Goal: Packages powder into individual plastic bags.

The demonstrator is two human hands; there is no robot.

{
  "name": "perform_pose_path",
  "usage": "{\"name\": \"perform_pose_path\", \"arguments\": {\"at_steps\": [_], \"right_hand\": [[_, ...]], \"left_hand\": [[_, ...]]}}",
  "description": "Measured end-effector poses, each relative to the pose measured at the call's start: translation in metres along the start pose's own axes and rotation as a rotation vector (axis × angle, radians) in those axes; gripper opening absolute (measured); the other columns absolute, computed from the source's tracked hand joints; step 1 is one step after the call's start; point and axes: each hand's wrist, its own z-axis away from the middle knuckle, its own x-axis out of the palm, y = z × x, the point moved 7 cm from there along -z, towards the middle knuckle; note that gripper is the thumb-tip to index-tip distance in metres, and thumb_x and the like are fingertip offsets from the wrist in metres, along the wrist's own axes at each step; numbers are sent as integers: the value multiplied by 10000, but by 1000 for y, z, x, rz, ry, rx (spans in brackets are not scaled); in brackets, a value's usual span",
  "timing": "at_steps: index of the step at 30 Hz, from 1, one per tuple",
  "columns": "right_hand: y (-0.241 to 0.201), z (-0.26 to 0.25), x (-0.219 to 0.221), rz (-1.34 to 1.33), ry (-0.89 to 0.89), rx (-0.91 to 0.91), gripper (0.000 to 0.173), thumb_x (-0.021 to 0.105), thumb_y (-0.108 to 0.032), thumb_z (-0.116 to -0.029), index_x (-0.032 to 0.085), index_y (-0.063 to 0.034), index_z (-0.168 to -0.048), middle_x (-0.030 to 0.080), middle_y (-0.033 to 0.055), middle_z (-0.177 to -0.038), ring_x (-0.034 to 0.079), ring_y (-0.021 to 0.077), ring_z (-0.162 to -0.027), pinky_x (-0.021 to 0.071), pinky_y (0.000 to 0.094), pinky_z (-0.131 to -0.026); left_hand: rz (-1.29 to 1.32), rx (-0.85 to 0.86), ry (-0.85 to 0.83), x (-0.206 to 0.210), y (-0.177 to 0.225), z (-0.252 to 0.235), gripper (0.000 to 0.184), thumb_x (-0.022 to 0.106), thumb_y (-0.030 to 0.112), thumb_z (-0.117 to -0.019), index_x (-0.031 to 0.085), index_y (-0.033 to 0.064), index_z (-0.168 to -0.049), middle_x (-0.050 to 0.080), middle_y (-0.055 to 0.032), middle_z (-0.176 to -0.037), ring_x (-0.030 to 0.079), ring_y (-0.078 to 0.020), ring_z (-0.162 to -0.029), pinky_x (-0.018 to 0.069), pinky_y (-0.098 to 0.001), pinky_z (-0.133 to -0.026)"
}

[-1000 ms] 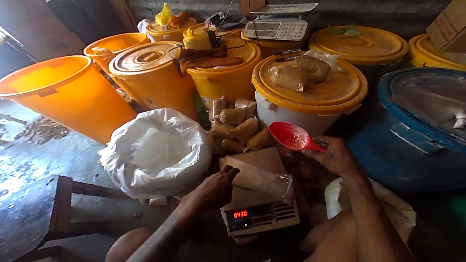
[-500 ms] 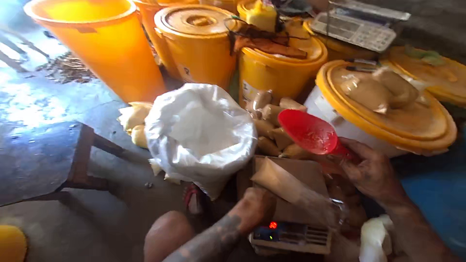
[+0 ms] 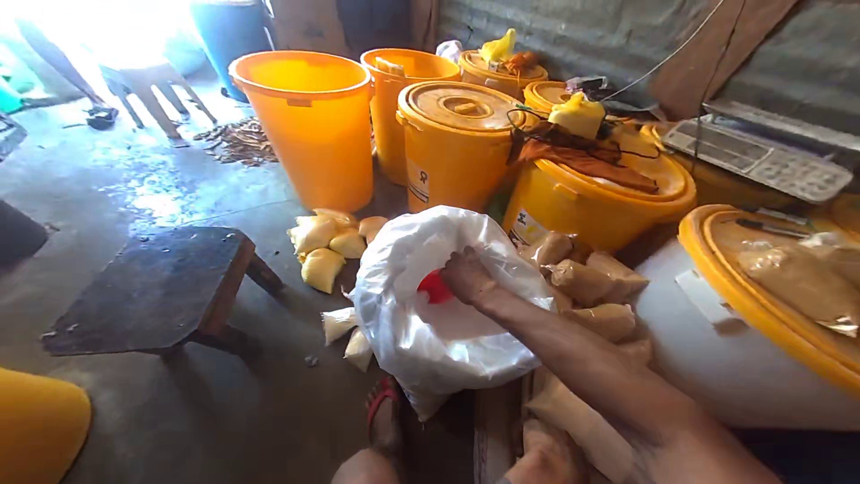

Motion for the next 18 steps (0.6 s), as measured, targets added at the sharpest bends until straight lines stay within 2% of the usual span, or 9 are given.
{"name": "perform_pose_path", "arguments": {"at_steps": [2,3,4,5,6,8,11,15,18], "right_hand": [[-13,-15,17,-37,-89,-76,341,664,24,-878,688,-8,-1217,682,200,-1219,580,402,-1239,359,647,-1086],[-19,-17,18,-45,-109,-109,365,691,2,-859,680,-15,-1223,682,189,-1214,585,387,-1224,375,623,-1067],[-25,-14,17,-51,-118,-135,363,706,-17,-853,677,-11,-1215,684,189,-1201,592,383,-1207,389,609,-1043],[-29,-10,14,-60,-119,-148,341,713,-41,-859,679,-8,-1196,686,193,-1184,598,385,-1192,399,603,-1025],[-31,-5,11,-77,-122,-146,319,718,-77,-873,682,-10,-1183,688,196,-1177,601,388,-1186,404,607,-1021],[-25,5,3,-145,-136,-111,328,717,-197,-914,687,-47,-1203,691,193,-1190,605,390,-1193,404,615,-1035],[-6,20,-3,-333,-166,-34,423,717,-343,-940,676,-124,-1299,682,172,-1246,614,367,-1212,439,615,-1038],[24,60,-26,-485,-53,34,416,700,-373,-963,677,-131,-1300,693,153,-1219,642,335,-1170,475,597,-1010],[62,121,-41,-568,131,114,411,717,-357,-941,697,-112,-1271,708,136,-1191,663,289,-1133,496,562,-1008]], "left_hand": [[-14,66,102,-4,-1,11,288,471,69,-1045,629,-89,-1227,637,-306,-1223,627,-475,-1124,498,-611,-921],[15,50,106,-11,0,18,311,472,73,-1044,624,-94,-1258,626,-316,-1271,604,-491,-1171,468,-621,-968],[35,-32,-35,-25,5,28,367,431,78,-1075,553,-74,-1385,551,-296,-1420,522,-475,-1315,397,-606,-1079],[49,-86,-147,-33,8,31,401,401,75,-1090,486,-56,-1459,481,-277,-1507,453,-461,-1394,352,-600,-1128],[62,-92,-154,-31,7,26,398,402,73,-1089,488,-61,-1453,480,-279,-1506,458,-466,-1388,366,-615,-1113],[55,-49,-66,-16,0,6,343,420,79,-1071,559,-94,-1333,572,-303,-1372,552,-480,-1272,444,-637,-1008],[60,-78,-69,-16,1,1,315,438,56,-1037,602,-107,-1251,624,-284,-1292,589,-454,-1222,462,-623,-971],[31,-62,-105,-29,9,21,301,433,50,-1057,599,-98,-1259,611,-283,-1303,573,-450,-1246,466,-605,-973],[13,-60,-99,-27,11,25,296,457,35,-1048,589,-115,-1266,598,-296,-1321,563,-461,-1253,455,-613,-983]]}}
